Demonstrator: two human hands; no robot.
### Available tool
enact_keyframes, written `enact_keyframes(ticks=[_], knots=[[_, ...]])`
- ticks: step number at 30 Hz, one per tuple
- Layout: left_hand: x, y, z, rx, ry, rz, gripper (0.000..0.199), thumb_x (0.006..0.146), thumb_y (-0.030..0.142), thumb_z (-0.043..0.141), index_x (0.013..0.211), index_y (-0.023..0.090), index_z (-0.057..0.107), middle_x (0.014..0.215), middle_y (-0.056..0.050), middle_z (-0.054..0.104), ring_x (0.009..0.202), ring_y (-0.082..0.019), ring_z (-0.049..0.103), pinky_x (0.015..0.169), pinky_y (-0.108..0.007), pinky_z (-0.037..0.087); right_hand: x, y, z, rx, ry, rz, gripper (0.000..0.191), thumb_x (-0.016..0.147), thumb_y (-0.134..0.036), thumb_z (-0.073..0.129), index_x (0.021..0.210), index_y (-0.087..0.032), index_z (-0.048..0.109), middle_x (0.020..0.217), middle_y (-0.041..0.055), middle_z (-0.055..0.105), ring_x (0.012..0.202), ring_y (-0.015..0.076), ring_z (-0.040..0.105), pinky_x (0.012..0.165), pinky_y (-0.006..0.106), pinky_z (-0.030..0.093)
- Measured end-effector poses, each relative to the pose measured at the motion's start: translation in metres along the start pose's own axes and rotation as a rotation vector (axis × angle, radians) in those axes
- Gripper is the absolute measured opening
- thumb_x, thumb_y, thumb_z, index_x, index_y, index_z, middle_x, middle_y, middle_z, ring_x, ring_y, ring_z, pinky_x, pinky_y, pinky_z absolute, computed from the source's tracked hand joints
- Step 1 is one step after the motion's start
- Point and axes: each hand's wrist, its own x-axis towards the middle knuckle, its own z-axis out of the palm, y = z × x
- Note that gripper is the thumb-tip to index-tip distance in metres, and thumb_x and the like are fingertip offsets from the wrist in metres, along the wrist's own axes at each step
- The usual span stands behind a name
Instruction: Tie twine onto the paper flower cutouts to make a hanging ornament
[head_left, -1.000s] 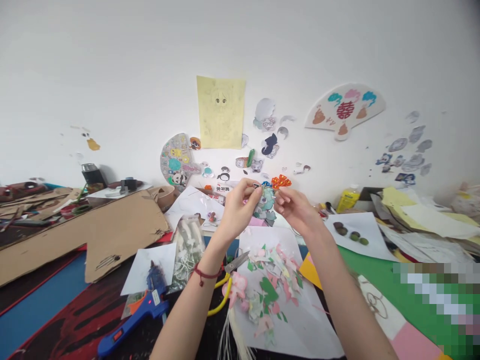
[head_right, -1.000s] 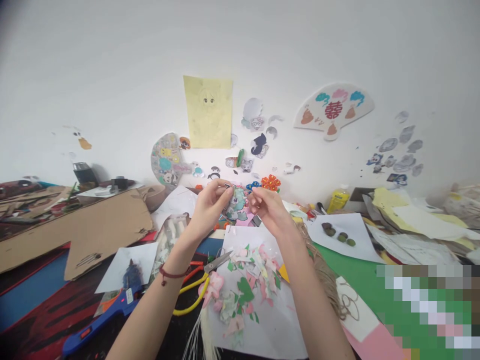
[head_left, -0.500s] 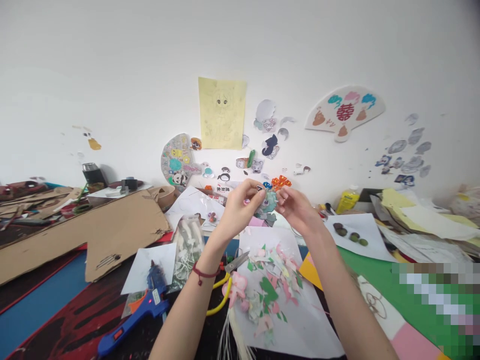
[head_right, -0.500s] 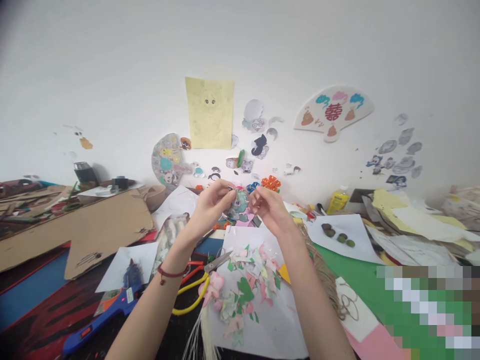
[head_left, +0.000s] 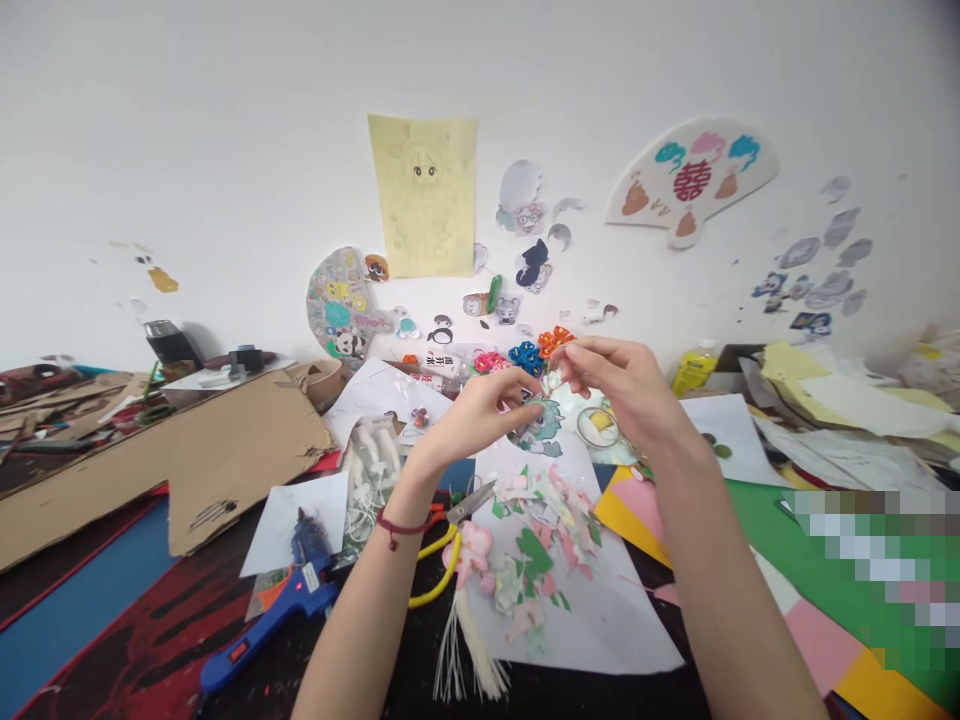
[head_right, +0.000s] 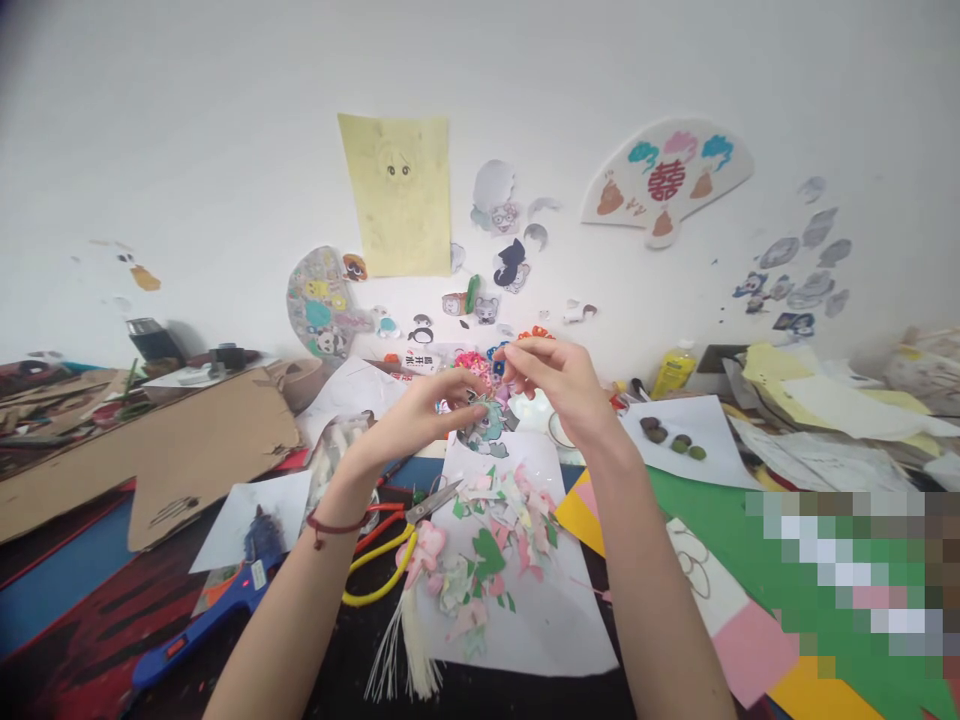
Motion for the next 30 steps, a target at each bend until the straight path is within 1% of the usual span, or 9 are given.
enact_keyframes(ticks=[5, 9, 11, 13, 17, 20, 23, 26, 30], knots=[[0.000, -0.009, -0.001, 0.039, -0.041, 0.019, 0.027, 0.085, 0.028, 0.068, 0.109, 0.019, 0.062, 0.091, -0.003, 0.068, 0.083, -0.016, 0.064, 0.076, -0.027, 0.048, -0.001, 0.001, -0.002, -0.095, 0.003, -0.009, 0.023, 0.085, -0.039, 0.068, 0.083, -0.017, 0.076, 0.072, 0.0038, 0.065, 0.062, 0.0115, 0.053, 0.054, 0.026, 0.038], [-0.001, -0.016, -0.005, 0.101, -0.064, 0.043, 0.029, 0.087, 0.026, 0.065, 0.115, 0.021, 0.059, 0.111, -0.006, 0.068, 0.101, -0.019, 0.064, 0.088, -0.030, 0.050, 0.001, 0.002, -0.004, -0.173, 0.014, 0.003, 0.023, 0.083, -0.039, 0.069, 0.082, -0.017, 0.075, 0.072, 0.0047, 0.066, 0.063, 0.0123, 0.053, 0.054, 0.026, 0.039], [-0.001, -0.019, -0.007, 0.184, -0.050, 0.048, 0.029, 0.089, 0.025, 0.063, 0.117, 0.021, 0.057, 0.118, -0.006, 0.066, 0.106, -0.019, 0.064, 0.091, -0.031, 0.050, 0.002, 0.004, -0.006, -0.240, 0.013, 0.007, 0.024, 0.083, -0.040, 0.069, 0.079, -0.016, 0.074, 0.075, 0.0054, 0.067, 0.063, 0.0125, 0.053, 0.054, 0.026, 0.039], [-0.001, -0.022, -0.008, 0.325, -0.031, 0.043, 0.030, 0.090, 0.026, 0.061, 0.119, 0.022, 0.055, 0.121, -0.006, 0.066, 0.109, -0.019, 0.063, 0.092, -0.030, 0.051, 0.004, 0.007, -0.010, -0.302, 0.002, 0.013, 0.026, 0.082, -0.041, 0.068, 0.078, -0.016, 0.073, 0.078, 0.0060, 0.069, 0.064, 0.0127, 0.053, 0.054, 0.027, 0.038], [-0.001, -0.025, -0.007, 0.548, -0.008, -0.002, 0.028, 0.091, 0.026, 0.058, 0.118, 0.021, 0.055, 0.122, -0.007, 0.066, 0.111, -0.020, 0.063, 0.093, -0.032, 0.050, 0.007, 0.016, -0.019, -0.382, -0.011, 0.041, 0.030, 0.081, -0.046, 0.068, 0.078, -0.016, 0.074, 0.081, 0.0067, 0.070, 0.064, 0.0130, 0.051, 0.054, 0.027, 0.038], [-0.001, -0.027, -0.006, 0.683, 0.034, -0.061, 0.025, 0.090, 0.021, 0.055, 0.115, 0.017, 0.057, 0.116, -0.011, 0.067, 0.110, -0.027, 0.062, 0.094, -0.041, 0.047, 0.009, 0.024, -0.025, -0.458, -0.007, 0.048, 0.031, 0.080, -0.047, 0.069, 0.078, -0.016, 0.075, 0.080, 0.0062, 0.069, 0.065, 0.0132, 0.050, 0.056, 0.028, 0.037], [-0.002, -0.028, -0.007, 0.828, 0.072, -0.109, 0.023, 0.090, 0.015, 0.050, 0.110, 0.013, 0.060, 0.110, -0.016, 0.067, 0.110, -0.034, 0.059, 0.092, -0.049, 0.043, 0.011, 0.032, -0.030, -0.525, -0.008, 0.035, 0.031, 0.078, -0.048, 0.070, 0.079, -0.017, 0.075, 0.081, 0.0058, 0.071, 0.070, 0.0154, 0.054, 0.060, 0.029, 0.039], [-0.004, -0.026, -0.009, 0.928, 0.078, -0.125, 0.022, 0.090, 0.013, 0.046, 0.105, 0.012, 0.062, 0.107, -0.017, 0.067, 0.108, -0.035, 0.059, 0.088, -0.048, 0.042, 0.012, 0.035, -0.032, -0.569, -0.029, 0.019, 0.030, 0.076, -0.047, 0.072, 0.081, -0.018, 0.076, 0.084, 0.0061, 0.073, 0.077, 0.0188, 0.059, 0.066, 0.031, 0.042], [-0.004, -0.022, -0.011, 1.001, 0.066, -0.126, 0.022, 0.092, 0.014, 0.044, 0.100, 0.014, 0.064, 0.103, -0.014, 0.068, 0.103, -0.032, 0.061, 0.086, -0.044, 0.041, 0.006, 0.023, -0.031, -0.576, -0.113, 0.020, 0.031, 0.076, -0.050, 0.072, 0.081, -0.020, 0.076, 0.088, 0.0070, 0.073, 0.083, 0.0220, 0.063, 0.069, 0.033, 0.046]])
